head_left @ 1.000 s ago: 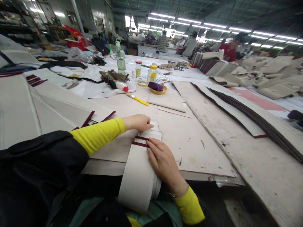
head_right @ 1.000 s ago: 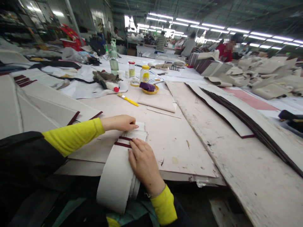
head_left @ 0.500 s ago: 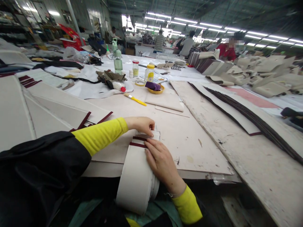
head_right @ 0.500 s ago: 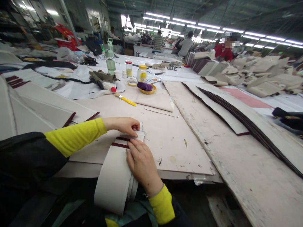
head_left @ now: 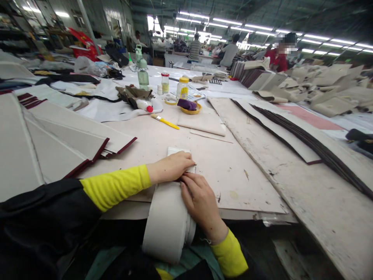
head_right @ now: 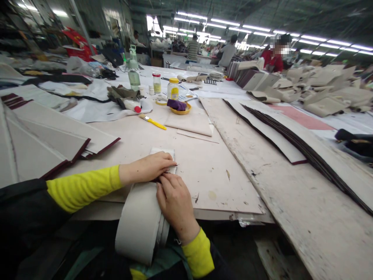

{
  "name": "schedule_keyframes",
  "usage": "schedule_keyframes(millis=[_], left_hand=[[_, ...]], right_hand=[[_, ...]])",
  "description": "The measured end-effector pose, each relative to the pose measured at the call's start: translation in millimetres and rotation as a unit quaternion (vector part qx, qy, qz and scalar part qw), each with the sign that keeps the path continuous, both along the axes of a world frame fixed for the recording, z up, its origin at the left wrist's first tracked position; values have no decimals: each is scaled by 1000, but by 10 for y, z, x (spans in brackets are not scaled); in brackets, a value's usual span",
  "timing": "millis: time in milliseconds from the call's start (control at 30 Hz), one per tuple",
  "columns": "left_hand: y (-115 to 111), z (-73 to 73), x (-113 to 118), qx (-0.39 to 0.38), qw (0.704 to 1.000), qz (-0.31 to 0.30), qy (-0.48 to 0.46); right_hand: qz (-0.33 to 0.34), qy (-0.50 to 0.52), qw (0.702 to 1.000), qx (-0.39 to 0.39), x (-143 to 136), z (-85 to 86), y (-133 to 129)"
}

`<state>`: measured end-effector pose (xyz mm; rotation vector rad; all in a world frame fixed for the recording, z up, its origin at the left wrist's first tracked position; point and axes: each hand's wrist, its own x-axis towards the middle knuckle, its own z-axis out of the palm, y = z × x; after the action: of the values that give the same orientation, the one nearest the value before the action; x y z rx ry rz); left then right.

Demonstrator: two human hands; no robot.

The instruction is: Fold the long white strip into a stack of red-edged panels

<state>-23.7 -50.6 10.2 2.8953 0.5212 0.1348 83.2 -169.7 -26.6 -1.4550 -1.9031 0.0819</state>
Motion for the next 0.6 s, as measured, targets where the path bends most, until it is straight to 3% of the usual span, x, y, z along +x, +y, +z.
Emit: schedule_keyframes(millis=[133, 367, 467, 600], left_hand=[[-57, -32, -30, 40, 999, -22, 3], [-143, 49, 12, 96, 992, -40, 67], [-130, 14, -2, 78, 995, -31, 47], [-66, -75, -103, 29, 999, 28, -37]], right_hand=[[-7, 8, 1000, 6, -4, -8, -7], [-22, 9, 1000, 4, -10, -25, -11], [-35, 18, 999, -8, -4, -18, 0], [-26, 17, 999, -16, 8, 9, 27]])
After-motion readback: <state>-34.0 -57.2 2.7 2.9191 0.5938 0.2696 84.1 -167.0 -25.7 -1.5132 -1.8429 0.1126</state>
